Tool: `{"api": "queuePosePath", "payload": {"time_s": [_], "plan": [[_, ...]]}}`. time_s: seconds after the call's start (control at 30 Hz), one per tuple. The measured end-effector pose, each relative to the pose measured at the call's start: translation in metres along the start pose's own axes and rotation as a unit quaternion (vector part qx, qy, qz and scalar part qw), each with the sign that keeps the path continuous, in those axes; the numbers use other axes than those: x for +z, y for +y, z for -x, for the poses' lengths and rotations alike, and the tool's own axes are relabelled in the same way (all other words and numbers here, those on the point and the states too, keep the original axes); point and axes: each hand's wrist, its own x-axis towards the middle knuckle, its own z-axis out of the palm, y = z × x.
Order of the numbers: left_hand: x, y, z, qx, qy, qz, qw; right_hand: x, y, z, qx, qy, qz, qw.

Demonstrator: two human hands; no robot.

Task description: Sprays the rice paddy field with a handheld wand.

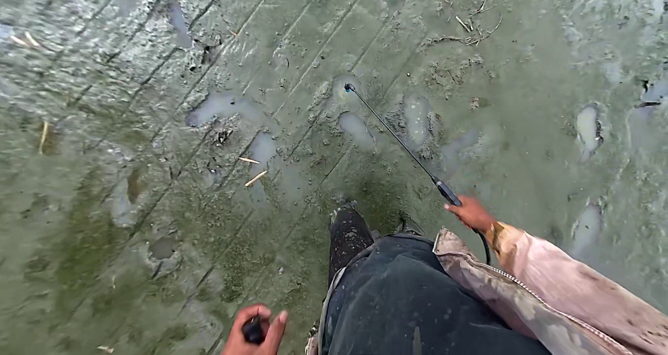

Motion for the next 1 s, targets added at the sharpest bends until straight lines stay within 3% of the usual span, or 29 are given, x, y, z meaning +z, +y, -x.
{"api": "queuePosePath", "payload": {"time_s": [0.07, 0.17, 0.33, 0.4, 0.57, 0.73, 0.9, 1.0], "plan": [[-0.001, -0.017, -0.061, -0.041, -0.013, -0.065, 0.997, 0.005, 0.028, 0.037, 0.030, 0.001, 0.027, 0.999], [-0.002, -0.010, -0.130, -0.082, -0.063, -0.129, 0.986, 0.014, 0.050, 0.088, 0.066, -0.006, 0.065, 0.996], [0.009, -0.033, -0.223, -0.176, -0.162, -0.257, 0.936, 0.035, 0.024, 0.113, 0.092, -0.002, 0.149, 0.985], [0.001, -0.039, -0.245, -0.175, -0.173, -0.282, 0.927, 0.043, -0.008, 0.105, 0.078, 0.010, 0.174, 0.982], [-0.050, -0.010, -0.273, -0.134, -0.159, -0.209, 0.956, 0.051, -0.128, 0.084, -0.010, 0.045, 0.216, 0.975], [-0.083, -0.003, -0.286, -0.125, -0.106, -0.151, 0.975, 0.058, -0.266, 0.048, -0.140, -0.004, 0.264, 0.954], [-0.102, -0.015, -0.272, -0.139, -0.066, -0.109, 0.982, 0.090, -0.391, 0.031, -0.214, -0.027, 0.368, 0.904], [-0.122, -0.036, -0.238, -0.177, -0.014, -0.072, 0.981, 0.123, -0.457, 0.030, -0.230, -0.039, 0.354, 0.906]]}}
